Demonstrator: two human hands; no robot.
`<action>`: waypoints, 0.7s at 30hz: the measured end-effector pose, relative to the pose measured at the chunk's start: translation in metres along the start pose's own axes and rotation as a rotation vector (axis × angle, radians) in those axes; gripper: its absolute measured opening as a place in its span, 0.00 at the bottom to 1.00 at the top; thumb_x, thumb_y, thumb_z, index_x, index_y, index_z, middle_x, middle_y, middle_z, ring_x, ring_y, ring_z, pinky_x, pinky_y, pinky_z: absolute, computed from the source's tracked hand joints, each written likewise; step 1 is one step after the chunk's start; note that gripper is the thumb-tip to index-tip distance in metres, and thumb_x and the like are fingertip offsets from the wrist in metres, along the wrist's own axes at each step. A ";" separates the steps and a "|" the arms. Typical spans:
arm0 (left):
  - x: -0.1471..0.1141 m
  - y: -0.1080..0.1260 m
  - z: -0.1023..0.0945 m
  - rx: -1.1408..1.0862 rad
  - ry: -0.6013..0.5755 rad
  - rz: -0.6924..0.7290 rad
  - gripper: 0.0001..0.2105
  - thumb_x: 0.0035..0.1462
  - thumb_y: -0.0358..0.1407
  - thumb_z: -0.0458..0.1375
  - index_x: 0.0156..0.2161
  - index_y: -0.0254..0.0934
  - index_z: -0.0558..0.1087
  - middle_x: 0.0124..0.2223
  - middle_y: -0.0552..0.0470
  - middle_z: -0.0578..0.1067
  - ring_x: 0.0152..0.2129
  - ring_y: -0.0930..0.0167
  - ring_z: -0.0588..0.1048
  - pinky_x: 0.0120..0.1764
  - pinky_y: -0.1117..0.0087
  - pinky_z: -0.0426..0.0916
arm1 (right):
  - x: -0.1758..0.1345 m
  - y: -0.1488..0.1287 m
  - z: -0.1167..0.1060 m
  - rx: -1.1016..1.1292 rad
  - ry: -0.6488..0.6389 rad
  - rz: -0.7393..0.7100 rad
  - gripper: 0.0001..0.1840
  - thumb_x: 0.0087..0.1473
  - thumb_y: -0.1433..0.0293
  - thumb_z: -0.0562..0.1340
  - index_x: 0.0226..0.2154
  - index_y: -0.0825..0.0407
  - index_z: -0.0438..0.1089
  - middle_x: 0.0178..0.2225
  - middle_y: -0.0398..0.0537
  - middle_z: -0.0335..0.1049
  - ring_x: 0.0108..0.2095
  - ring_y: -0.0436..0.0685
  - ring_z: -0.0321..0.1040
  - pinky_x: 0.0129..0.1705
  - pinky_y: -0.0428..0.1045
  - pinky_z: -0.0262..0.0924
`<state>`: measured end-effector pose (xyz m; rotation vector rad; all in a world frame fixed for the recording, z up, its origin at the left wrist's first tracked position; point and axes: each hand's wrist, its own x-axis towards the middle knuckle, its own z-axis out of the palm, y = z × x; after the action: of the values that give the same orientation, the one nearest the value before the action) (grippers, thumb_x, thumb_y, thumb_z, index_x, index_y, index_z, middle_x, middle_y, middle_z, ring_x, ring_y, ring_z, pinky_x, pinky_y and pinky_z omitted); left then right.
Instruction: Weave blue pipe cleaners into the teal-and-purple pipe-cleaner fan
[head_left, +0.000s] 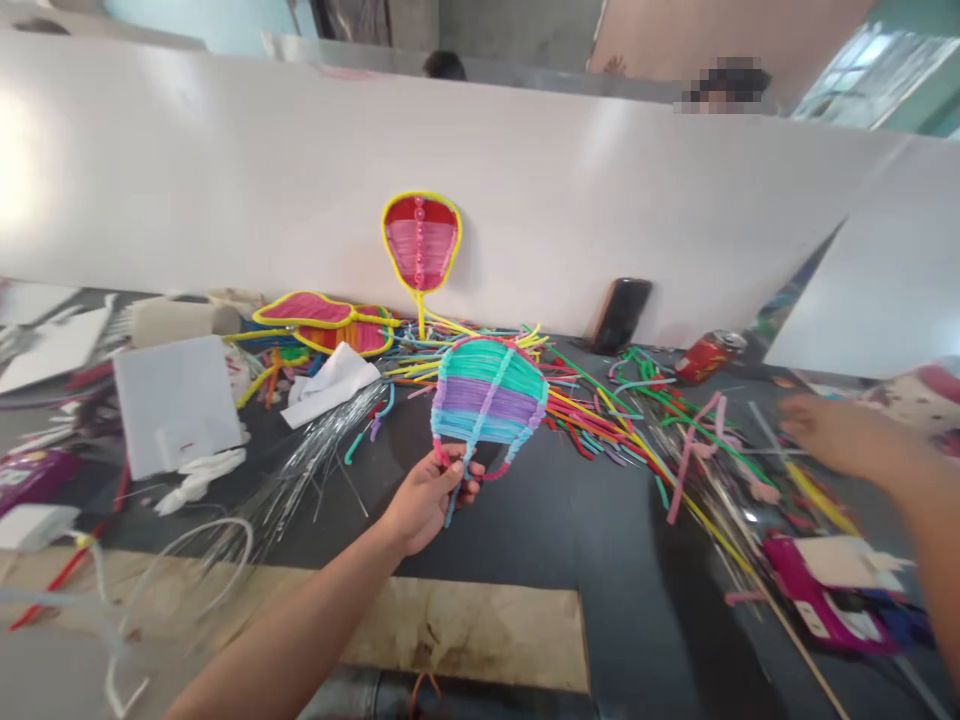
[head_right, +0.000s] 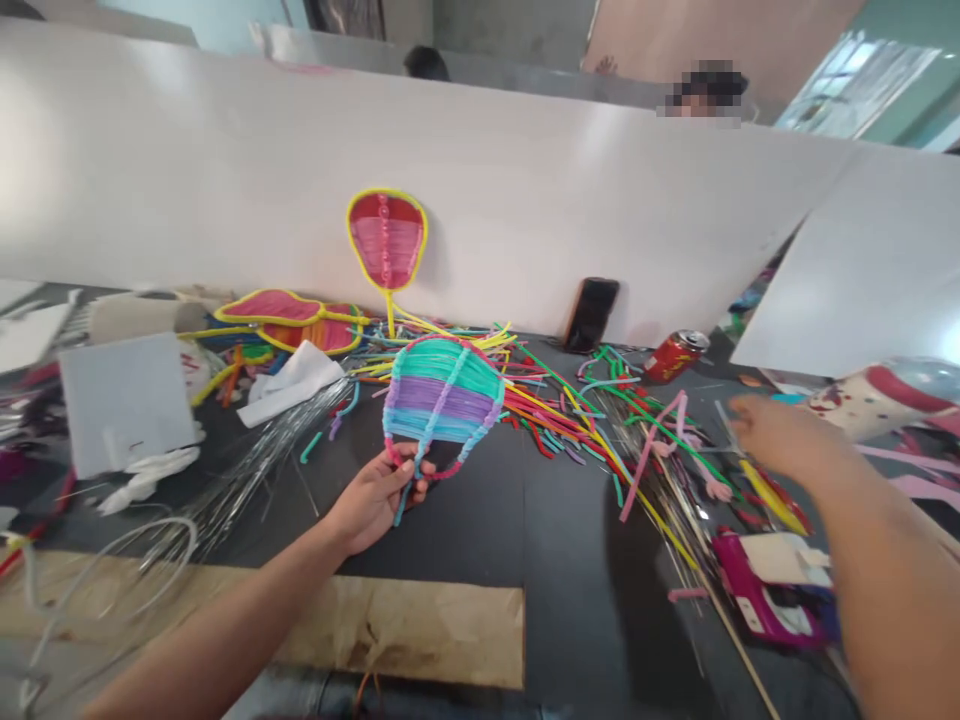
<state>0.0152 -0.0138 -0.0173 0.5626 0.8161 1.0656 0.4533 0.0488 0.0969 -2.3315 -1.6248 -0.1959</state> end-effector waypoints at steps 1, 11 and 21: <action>0.000 -0.001 0.001 -0.006 0.007 0.013 0.13 0.49 0.34 0.65 0.39 0.35 0.68 0.35 0.49 0.76 0.24 0.75 0.72 0.29 0.73 0.66 | -0.011 -0.023 0.000 0.030 -0.065 -0.053 0.02 0.41 0.75 0.66 0.21 0.53 0.74 0.25 0.54 0.76 0.21 0.53 0.67 0.27 0.49 0.53; -0.008 0.000 0.017 0.027 0.060 0.153 0.11 0.45 0.31 0.66 0.36 0.34 0.73 0.31 0.52 0.74 0.26 0.74 0.72 0.33 0.71 0.68 | -0.166 -0.228 0.070 0.955 -0.520 -0.416 0.16 0.53 0.60 0.59 0.41 0.51 0.71 0.25 0.43 0.73 0.26 0.52 0.70 0.30 0.45 0.63; 0.003 -0.009 0.025 0.224 0.052 0.166 0.09 0.42 0.29 0.66 0.31 0.33 0.72 0.26 0.54 0.72 0.25 0.72 0.71 0.32 0.72 0.67 | -0.175 -0.222 0.096 0.888 -0.363 -0.415 0.12 0.54 0.65 0.58 0.40 0.51 0.73 0.33 0.48 0.77 0.33 0.55 0.74 0.37 0.47 0.66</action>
<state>0.0410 -0.0147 -0.0101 0.8052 0.9540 1.1517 0.1787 -0.0061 -0.0068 -1.3927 -1.8152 0.7530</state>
